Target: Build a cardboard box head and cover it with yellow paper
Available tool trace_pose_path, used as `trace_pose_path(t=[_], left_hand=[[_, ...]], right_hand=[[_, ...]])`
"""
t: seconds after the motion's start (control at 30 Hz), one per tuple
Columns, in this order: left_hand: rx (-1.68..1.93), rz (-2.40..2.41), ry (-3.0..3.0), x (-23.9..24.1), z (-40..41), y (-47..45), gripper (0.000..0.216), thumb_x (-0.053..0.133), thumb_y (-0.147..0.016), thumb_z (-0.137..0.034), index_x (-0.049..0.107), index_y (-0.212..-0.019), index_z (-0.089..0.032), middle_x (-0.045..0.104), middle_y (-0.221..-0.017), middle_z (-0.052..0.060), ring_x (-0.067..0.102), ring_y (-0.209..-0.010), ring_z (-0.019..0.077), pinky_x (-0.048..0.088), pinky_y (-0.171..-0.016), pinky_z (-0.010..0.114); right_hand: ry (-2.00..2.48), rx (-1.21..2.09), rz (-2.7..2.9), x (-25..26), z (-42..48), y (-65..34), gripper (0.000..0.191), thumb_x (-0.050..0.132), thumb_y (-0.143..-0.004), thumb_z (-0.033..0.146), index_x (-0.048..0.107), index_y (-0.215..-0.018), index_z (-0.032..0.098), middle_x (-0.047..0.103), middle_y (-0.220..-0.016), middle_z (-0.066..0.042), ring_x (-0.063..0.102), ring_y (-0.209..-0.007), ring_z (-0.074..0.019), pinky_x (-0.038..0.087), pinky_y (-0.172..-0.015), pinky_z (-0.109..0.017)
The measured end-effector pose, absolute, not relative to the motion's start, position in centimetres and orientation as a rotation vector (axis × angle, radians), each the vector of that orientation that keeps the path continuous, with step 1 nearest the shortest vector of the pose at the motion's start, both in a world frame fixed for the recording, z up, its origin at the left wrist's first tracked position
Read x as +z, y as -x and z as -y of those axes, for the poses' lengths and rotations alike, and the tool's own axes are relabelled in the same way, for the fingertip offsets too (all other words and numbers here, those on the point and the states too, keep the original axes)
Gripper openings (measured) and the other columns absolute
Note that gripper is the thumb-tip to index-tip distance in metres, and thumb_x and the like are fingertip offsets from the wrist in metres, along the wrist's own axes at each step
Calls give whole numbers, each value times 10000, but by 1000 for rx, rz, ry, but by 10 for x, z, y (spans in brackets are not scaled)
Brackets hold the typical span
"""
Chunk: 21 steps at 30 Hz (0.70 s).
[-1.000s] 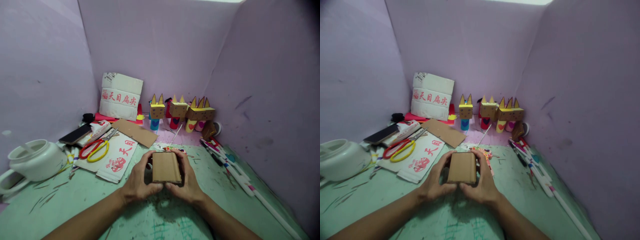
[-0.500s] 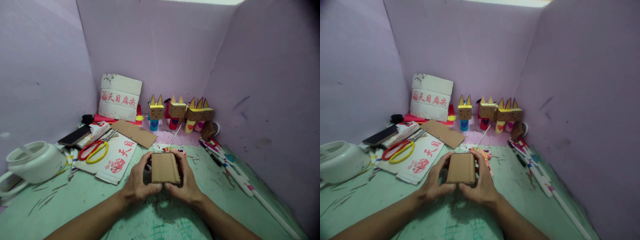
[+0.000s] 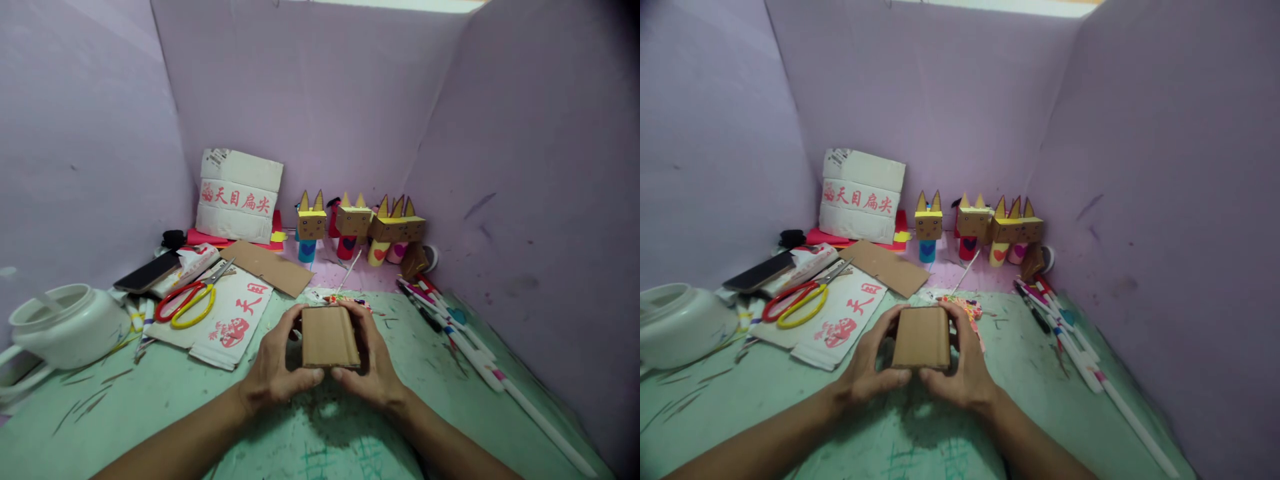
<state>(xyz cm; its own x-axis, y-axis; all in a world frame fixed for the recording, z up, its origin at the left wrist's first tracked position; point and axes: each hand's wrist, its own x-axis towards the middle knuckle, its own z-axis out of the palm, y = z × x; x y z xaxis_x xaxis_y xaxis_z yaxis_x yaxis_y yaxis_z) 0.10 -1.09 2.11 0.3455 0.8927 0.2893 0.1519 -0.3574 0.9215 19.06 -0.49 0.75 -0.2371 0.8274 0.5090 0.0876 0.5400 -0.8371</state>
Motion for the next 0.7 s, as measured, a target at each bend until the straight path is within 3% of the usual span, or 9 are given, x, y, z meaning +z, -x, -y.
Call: trace_pose_path(t=[0.27,0.5,0.7], left_hand=[[1095,-965,-1799,16,10,-2,785,652,-613,-341,343,-1314,-168,560,-1224,132,555,-1079,323,452,-897,454],[1075,-909,-1744,17,10,-4,943,675,-615,-320,193,-1407,-145,433,-1380,177,457,-1247,344,342,-1054,512],[1075,-912,-1698,18,10,-6,854,730,-608,-264,290,-1337,-194,494,-1309,132,534,-1159,311,446,-972,447]], right_hand=[[748,904,1667,6,5,-192,736,712,-616,338,381,-1272,289,473,-1249,-81,520,-1128,-283,496,-882,-375],[720,929,1615,10,6,-189,706,699,-608,306,394,-1245,300,472,-1212,-64,521,-1109,-270,499,-870,-364],[702,978,1625,5,6,-189,717,675,-606,249,379,-1257,301,463,-1233,-66,495,-1147,-269,486,-896,-364]])
